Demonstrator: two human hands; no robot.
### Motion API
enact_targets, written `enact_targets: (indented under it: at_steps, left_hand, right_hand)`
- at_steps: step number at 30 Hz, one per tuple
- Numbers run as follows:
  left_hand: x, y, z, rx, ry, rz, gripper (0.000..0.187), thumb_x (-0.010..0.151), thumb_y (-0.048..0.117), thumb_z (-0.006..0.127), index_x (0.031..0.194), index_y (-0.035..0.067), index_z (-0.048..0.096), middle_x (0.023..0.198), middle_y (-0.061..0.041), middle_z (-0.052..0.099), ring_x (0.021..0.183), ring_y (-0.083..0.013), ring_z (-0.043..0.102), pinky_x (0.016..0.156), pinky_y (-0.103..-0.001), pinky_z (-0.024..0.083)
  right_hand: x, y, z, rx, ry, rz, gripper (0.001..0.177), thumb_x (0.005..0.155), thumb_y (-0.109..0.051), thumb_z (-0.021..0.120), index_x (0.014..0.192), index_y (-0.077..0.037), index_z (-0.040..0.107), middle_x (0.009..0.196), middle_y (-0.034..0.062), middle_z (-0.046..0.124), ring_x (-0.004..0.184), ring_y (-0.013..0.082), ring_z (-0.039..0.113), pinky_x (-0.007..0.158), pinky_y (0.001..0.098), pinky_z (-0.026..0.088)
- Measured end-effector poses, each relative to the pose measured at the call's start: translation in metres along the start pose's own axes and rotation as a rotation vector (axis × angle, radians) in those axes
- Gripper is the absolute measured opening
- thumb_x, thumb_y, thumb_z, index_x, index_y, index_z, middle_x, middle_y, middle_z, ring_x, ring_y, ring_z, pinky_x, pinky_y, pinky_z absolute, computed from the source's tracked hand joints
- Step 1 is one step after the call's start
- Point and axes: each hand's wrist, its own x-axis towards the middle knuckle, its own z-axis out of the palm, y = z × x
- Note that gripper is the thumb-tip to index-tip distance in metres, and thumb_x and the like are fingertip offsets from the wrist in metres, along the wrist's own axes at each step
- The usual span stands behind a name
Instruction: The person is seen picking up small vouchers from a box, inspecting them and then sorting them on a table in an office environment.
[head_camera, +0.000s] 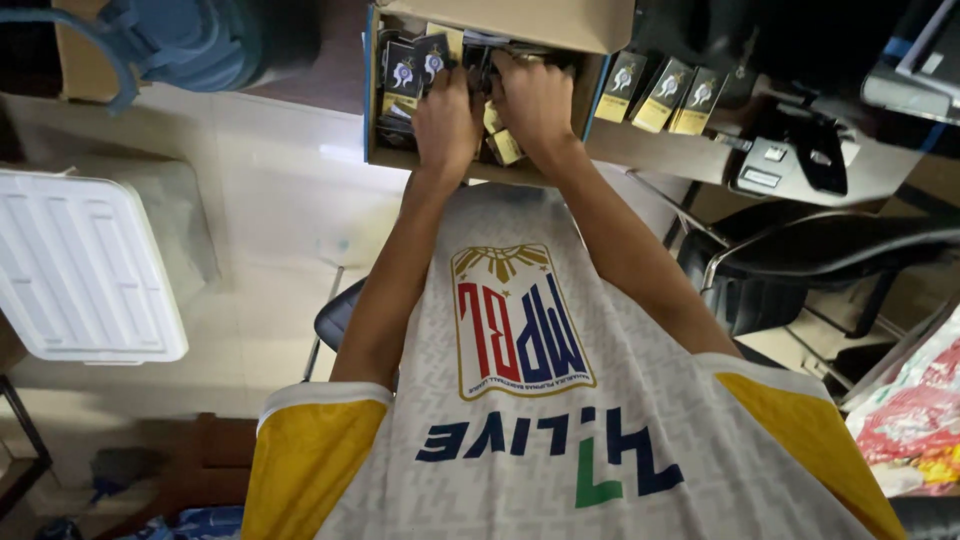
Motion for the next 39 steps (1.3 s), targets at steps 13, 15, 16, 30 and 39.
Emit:
enact_targets:
  at_steps: [13, 15, 16, 30, 39]
  left_hand:
    - [0.001, -0.013, 0.009, -0.016, 0.03, 0.105, 0.022, 0.089, 0.013, 0.067, 0.11, 0.007, 0.065, 0.096, -0.017, 0.072, 0.081, -0.0388, 0.072, 0.068, -0.051, 0.057]
    - [0.0, -0.01, 0.004, -0.043, -0.002, 0.096, 0.021, 0.09, 0.012, 0.066, 0.11, 0.006, 0.064, 0.094, -0.019, 0.073, 0.08, -0.0398, 0.072, 0.068, -0.053, 0.056]
    - [0.001, -0.011, 0.005, -0.049, 0.005, 0.097, 0.021, 0.09, 0.012, 0.066, 0.11, 0.006, 0.064, 0.094, -0.019, 0.073, 0.08, -0.0398, 0.072, 0.068, -0.053, 0.056]
    - [-0.005, -0.015, -0.017, -0.275, 0.016, 0.074, 0.038, 0.086, 0.007, 0.07, 0.122, 0.004, 0.059, 0.091, -0.023, 0.072, 0.082, -0.0435, 0.07, 0.072, -0.054, 0.054]
    - [-0.016, -0.012, -0.047, -0.389, 0.141, 0.117, 0.028, 0.087, 0.004, 0.065, 0.114, -0.001, 0.065, 0.105, -0.022, 0.066, 0.092, -0.0436, 0.067, 0.08, -0.052, 0.053]
  right_hand:
    - [0.013, -0.004, 0.004, -0.142, -0.011, -0.054, 0.038, 0.079, -0.014, 0.076, 0.115, -0.011, 0.062, 0.088, 0.0174, 0.073, 0.075, 0.0409, 0.072, 0.063, 0.0519, 0.057]
    - [0.014, -0.006, -0.001, -0.147, -0.039, -0.034, 0.045, 0.074, -0.014, 0.078, 0.117, -0.012, 0.062, 0.083, 0.0192, 0.072, 0.075, 0.0421, 0.071, 0.062, 0.0529, 0.056]
    - [0.014, -0.005, -0.002, -0.155, -0.035, -0.038, 0.045, 0.074, -0.014, 0.078, 0.117, -0.012, 0.062, 0.083, 0.0192, 0.072, 0.075, 0.0421, 0.071, 0.062, 0.0529, 0.056]
    - [0.001, -0.022, -0.042, 0.024, 0.12, -0.256, 0.008, 0.095, -0.016, 0.075, 0.101, -0.014, 0.07, 0.099, 0.0075, 0.066, 0.082, 0.0326, 0.069, 0.066, 0.0447, 0.056]
    - [0.006, -0.04, -0.074, 0.302, 0.275, -0.277, 0.016, 0.091, -0.006, 0.079, 0.101, -0.008, 0.068, 0.116, 0.0084, 0.063, 0.094, 0.0278, 0.064, 0.076, 0.0414, 0.055]
